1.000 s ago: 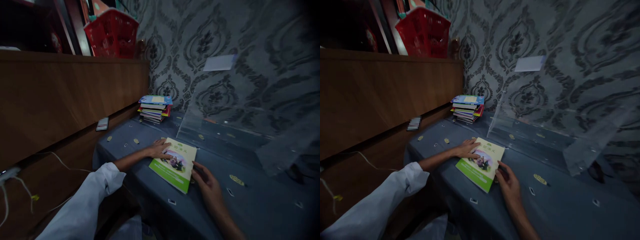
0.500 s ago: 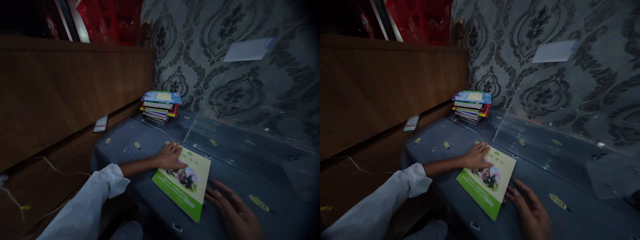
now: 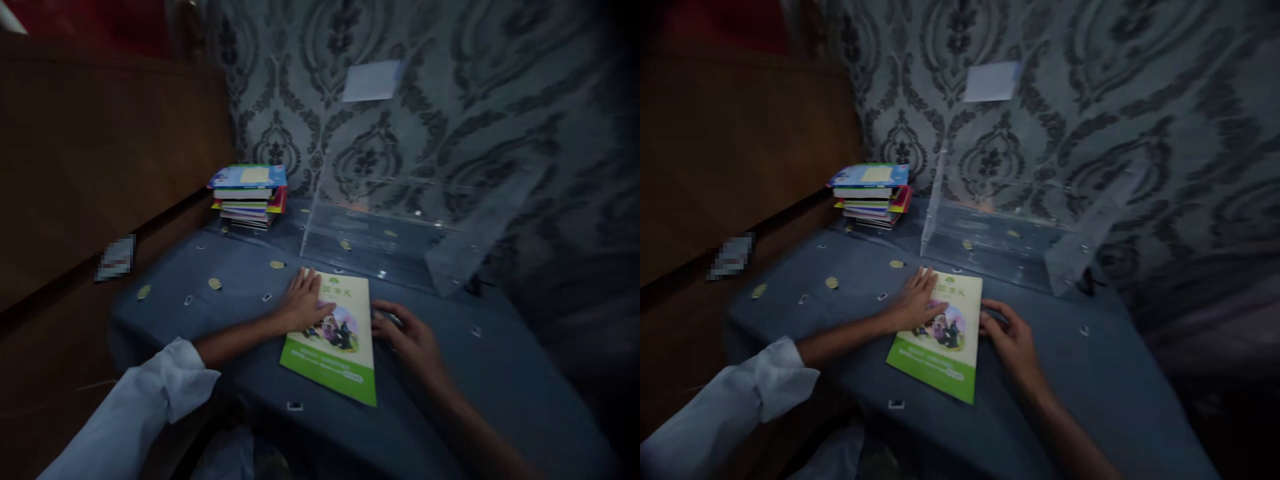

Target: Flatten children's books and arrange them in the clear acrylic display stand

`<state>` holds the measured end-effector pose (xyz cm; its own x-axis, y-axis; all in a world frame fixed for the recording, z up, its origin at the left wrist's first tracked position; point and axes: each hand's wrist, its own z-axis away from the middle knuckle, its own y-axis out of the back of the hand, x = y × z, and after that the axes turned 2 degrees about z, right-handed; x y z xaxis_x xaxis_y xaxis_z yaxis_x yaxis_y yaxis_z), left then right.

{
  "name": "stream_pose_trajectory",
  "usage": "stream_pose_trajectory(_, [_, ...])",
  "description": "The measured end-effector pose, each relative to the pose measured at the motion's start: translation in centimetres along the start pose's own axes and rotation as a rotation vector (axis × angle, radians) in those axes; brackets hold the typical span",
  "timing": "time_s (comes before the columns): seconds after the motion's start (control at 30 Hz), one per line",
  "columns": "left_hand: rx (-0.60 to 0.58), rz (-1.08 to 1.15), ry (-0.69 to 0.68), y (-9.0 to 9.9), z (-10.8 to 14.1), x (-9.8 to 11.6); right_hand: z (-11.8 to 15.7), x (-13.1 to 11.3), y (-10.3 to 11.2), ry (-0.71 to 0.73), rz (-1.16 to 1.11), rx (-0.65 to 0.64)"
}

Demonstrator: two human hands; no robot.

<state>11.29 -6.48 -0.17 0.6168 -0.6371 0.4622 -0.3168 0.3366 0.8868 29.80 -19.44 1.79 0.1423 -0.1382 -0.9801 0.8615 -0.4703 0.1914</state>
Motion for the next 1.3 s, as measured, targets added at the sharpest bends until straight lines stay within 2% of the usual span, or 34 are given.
stream_pose_trajectory(0.17, [0.054, -0.013, -0.060, -1.1, -0.7, 0.1, -1.9, 1.2, 1.1, 0.093, 0.152, -0.071])
stream_pose_trajectory(0.37, [0.129, -0.058, -0.101, -2.2, -2.3, 0.2, -4.3, 2.5, 1.9, 0.305, 0.382, 0.020])
stream_pose_trajectory(0.6, [0.169, -0.189, -0.241, -1.7, -4.1, 0.7, -3.8, 2.9, 2.7, 0.420, 0.453, 0.063])
stream_pose_trajectory(0.77, [0.210, -0.263, -0.292, -1.3, -4.4, 0.9, -3.3, 2.9, 2.9, 0.441, 0.480, 0.045])
stream_pose_trajectory(1.0, [0.197, -0.209, -0.402, -1.2, -5.3, 2.0, -3.5, 2.9, 3.4, 0.479, 0.477, 0.036])
stream_pose_trajectory(1.3, [0.075, -0.231, -0.544, -1.7, -6.9, 4.3, -3.5, 2.8, 3.8, 0.456, 0.477, 0.043])
